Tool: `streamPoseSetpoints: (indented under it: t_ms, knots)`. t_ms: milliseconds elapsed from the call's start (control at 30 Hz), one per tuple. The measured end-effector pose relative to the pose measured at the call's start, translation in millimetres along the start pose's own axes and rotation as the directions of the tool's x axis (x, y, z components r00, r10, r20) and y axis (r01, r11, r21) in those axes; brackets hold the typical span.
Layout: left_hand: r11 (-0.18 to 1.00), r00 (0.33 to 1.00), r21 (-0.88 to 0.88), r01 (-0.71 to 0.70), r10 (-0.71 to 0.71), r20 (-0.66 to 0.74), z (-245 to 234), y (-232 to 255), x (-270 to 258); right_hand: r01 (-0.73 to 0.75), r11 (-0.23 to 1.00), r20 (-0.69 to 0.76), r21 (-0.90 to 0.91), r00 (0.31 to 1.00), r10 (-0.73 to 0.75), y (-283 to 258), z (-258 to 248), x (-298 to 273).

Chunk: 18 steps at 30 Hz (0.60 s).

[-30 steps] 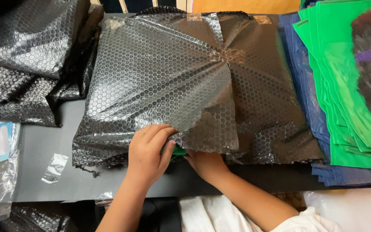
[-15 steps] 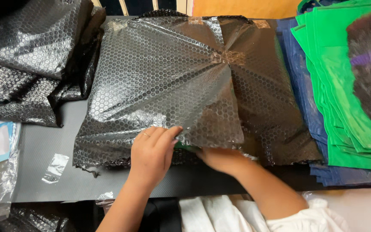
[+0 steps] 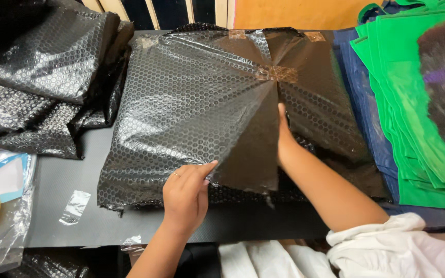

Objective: The person wraps an item in black bubble wrap by hand and secures the edges with clear tape using a tape dispenser.

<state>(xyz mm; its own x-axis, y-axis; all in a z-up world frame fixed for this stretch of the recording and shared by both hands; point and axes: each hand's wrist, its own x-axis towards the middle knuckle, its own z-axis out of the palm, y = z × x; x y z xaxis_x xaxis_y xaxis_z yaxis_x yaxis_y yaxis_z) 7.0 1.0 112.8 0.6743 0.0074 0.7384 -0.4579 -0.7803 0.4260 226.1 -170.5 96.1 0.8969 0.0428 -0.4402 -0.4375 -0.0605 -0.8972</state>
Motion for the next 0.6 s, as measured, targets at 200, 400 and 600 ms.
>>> streamPoseSetpoints:
  t_ms: [200,400,600]
  knots:
    - [0.998,0.996,-0.029,-0.056,0.058,0.064,-2,1,8,0.274,0.746,-0.063,-0.607,0.919,-0.389,9,-25,89]
    - [0.993,0.941,0.020,-0.113,0.101,0.323,14,-16,4,0.091,0.524,0.025,-0.847,0.991,-0.131,-12,-14,139]
    - [0.948,0.943,0.254,-0.192,0.107,0.315,48,-47,-10,0.418,0.210,0.338,-0.884,0.881,-0.331,-16,-35,153]
